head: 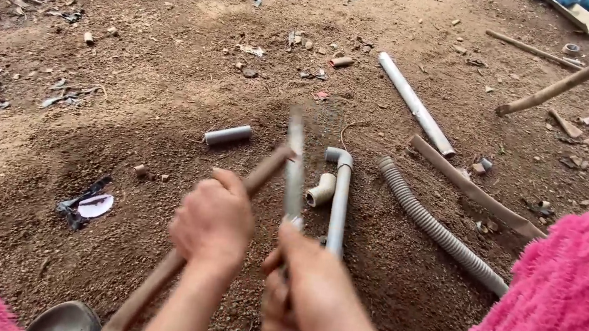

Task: Cutting a PVC pipe with a hacksaw blade, scraping the edges with a knife, and assembling it with other pipe fittings on the ground.

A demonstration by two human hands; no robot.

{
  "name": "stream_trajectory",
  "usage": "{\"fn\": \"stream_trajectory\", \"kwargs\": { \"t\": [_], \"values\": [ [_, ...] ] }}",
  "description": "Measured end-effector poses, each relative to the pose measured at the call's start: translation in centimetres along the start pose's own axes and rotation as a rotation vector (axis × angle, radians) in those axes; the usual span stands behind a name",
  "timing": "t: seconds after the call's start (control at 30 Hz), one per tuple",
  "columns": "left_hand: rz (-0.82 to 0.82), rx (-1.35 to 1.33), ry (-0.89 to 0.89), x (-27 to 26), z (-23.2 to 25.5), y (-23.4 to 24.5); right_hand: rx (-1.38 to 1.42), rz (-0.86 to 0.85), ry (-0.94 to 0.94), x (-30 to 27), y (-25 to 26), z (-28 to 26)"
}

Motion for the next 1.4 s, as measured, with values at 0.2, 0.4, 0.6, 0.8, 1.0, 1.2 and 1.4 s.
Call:
{"fn": "stream_trajectory", "kwargs": {
  "t": [0.2,0.4,0.6,0.8,1.0,1.2,1.4],
  "values": [
    [-0.055,0.048,-0.011,-0.6,-0.1,0.3,-0.041,-0.01,0.029,1.0,0.8,-0.7],
    [-0.29,0.073,0.031,-2.2,0.6,0.6,-0.143,0.079,0.13,2.9,1.4,-3.5],
    [-0.185,0.068,0.058,0.8,-1.2,-0.1,-0.1,-0.031,-0.038,-0.3,1.6,-0.9],
    [-0.214,0.089,0.041,-0.3,-0.6,-0.1,-0.045,0.002,0.054,2.3,0.8,-2.6],
    [-0.155,0.024,0.188,2.5,-1.6,0.8,-0.134,-0.007,0.033,-1.3,2.8,-2.9],
    [-0.149,-0.059,0.156,2.8,-0.7,1.1,-0.18,-0.014,0.081,0.5,2.8,-1.5],
    [-0.311,-0.127,0.018,-2.3,2.0,2.0,-0.067,0.015,0.201,3.9,2.0,-4.3]
  ]
}}
Point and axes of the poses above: each hand's wrist, its own x-axis towards the middle knuckle, its own y-axis out of the back of the hand, z = x × y, the point moved 1 cm from there along x, towards the middle knuckle, and after that the axes turned 5 degrees about z, right-handed, at the moved point
